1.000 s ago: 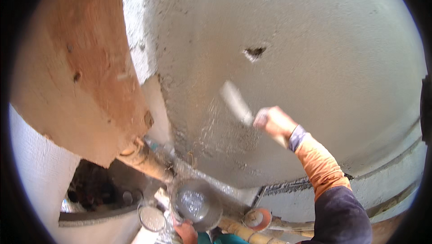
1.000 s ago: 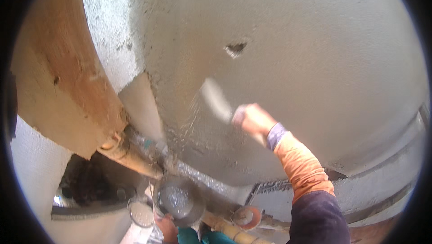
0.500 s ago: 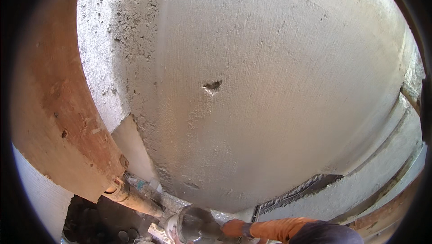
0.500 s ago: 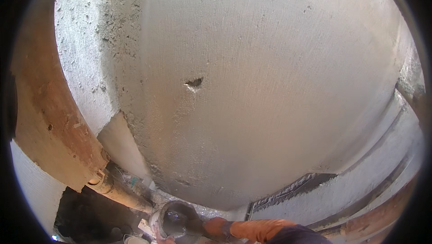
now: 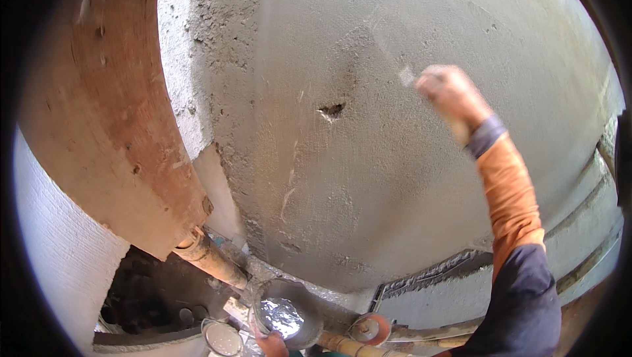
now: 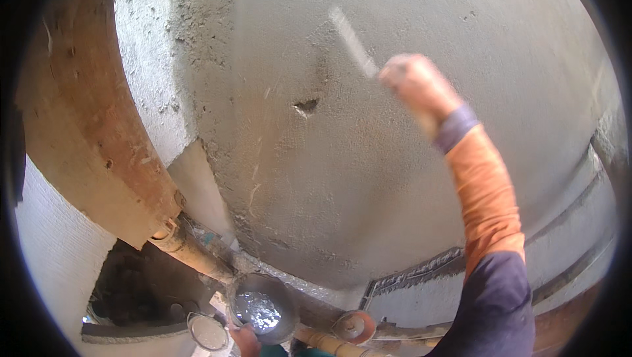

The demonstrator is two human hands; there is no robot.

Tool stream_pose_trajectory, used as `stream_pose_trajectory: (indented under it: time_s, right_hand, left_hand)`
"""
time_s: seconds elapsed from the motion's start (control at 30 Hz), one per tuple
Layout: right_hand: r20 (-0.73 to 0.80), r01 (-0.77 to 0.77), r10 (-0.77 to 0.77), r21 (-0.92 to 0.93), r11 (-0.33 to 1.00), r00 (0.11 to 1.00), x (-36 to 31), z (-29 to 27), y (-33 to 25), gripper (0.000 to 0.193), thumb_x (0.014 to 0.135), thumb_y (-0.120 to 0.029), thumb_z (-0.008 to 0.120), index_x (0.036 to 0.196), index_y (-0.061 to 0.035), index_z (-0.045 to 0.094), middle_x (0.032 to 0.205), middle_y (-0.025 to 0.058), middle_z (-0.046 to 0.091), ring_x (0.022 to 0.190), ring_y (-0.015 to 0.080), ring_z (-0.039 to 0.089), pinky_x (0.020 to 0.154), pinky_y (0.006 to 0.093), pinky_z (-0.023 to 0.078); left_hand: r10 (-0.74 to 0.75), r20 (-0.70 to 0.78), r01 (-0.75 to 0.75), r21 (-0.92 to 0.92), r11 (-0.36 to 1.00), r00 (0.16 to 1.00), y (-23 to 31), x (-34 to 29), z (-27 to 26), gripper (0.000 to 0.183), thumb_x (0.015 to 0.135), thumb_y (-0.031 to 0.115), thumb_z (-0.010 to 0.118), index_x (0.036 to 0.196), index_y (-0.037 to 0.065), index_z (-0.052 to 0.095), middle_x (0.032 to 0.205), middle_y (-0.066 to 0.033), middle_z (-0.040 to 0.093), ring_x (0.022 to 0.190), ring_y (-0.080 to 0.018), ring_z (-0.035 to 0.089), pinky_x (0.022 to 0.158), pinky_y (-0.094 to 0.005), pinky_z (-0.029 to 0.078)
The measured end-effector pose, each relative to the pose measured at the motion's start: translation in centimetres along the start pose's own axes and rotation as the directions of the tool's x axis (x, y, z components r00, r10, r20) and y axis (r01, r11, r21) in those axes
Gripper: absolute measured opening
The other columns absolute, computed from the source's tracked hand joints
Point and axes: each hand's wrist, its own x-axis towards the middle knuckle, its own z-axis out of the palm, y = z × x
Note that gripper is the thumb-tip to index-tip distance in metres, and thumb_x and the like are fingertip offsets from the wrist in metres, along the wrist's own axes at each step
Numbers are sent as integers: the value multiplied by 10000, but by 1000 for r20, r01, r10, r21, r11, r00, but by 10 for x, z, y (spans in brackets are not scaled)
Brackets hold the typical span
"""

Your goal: The person scoops wet plaster from a metal bowl with a trowel and applies it to the ceiling, then smooths the surface with a long straightedge. The work is performed on a construction site with bamboo scaffolding visible below.

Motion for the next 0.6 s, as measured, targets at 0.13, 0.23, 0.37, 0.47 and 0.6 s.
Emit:
stream_pose_trajectory:
  time_s: [0.13, 0.23, 0.37, 0.47, 0.6]
  right_hand:
    - [149, 303, -312, 75, 950, 938, -16, -39, 33, 161, 944, -176, 604, 896, -47, 688, 712, 10, 595, 621, 103, 536, 596, 291, 494]
    - [535, 39, -15, -33, 999, 845, -62, 38, 96, 244, 914, -279, 651, 895, -42, 707, 705, 45, 644, 617, 154, 626, 594, 325, 520]
    - [880, 389, 3, -214, 896, 476, -168, 164, 196, 264, 841, -264, 593, 1015, -86, 680, 997, 205, 686, 962, 393, 652, 864, 516, 492]
    - [891, 418, 218, -388, 821, 398, -251, 287, 270, 214, 796, -234, 623, 892, -61, 704, 946, 191, 697, 909, 350, 684, 738, 467, 542]
    - [896, 437, 17, -234, 869, 445, -320, 372, 349, 256, 825, -264, 626, 911, -34, 698, 961, 194, 703, 883, 352, 689, 725, 450, 551]
  left_hand:
    - [8, -160, 5, 77, 997, 987, 23, -10, 2, 716, 642, -125, 460, 1353, -44, 483, 1117, -145, 628, 964, -275, 625, 893, -340, 499]
    - [-63, -277, 174, 400, 900, 959, 42, -18, 6, 683, 657, -86, 500, 1339, -35, 505, 1130, -174, 640, 989, -310, 621, 919, -369, 488]
    - [80, -50, -48, 464, 884, 996, 29, 18, 73, 741, 667, -52, 514, 1404, -27, 442, 1256, -191, 591, 1120, -297, 577, 954, -351, 471]
    - [13, 175, -84, 404, 911, 985, 7, 9, 36, 784, 669, -51, 506, 1445, -39, 392, 1408, -218, 478, 1315, -295, 418, 1075, -360, 333]
    - [-44, 245, -88, 503, 860, 969, -34, 30, 36, 808, 654, -77, 473, 1454, -53, 369, 1434, -216, 453, 1337, -290, 418, 1117, -349, 309]
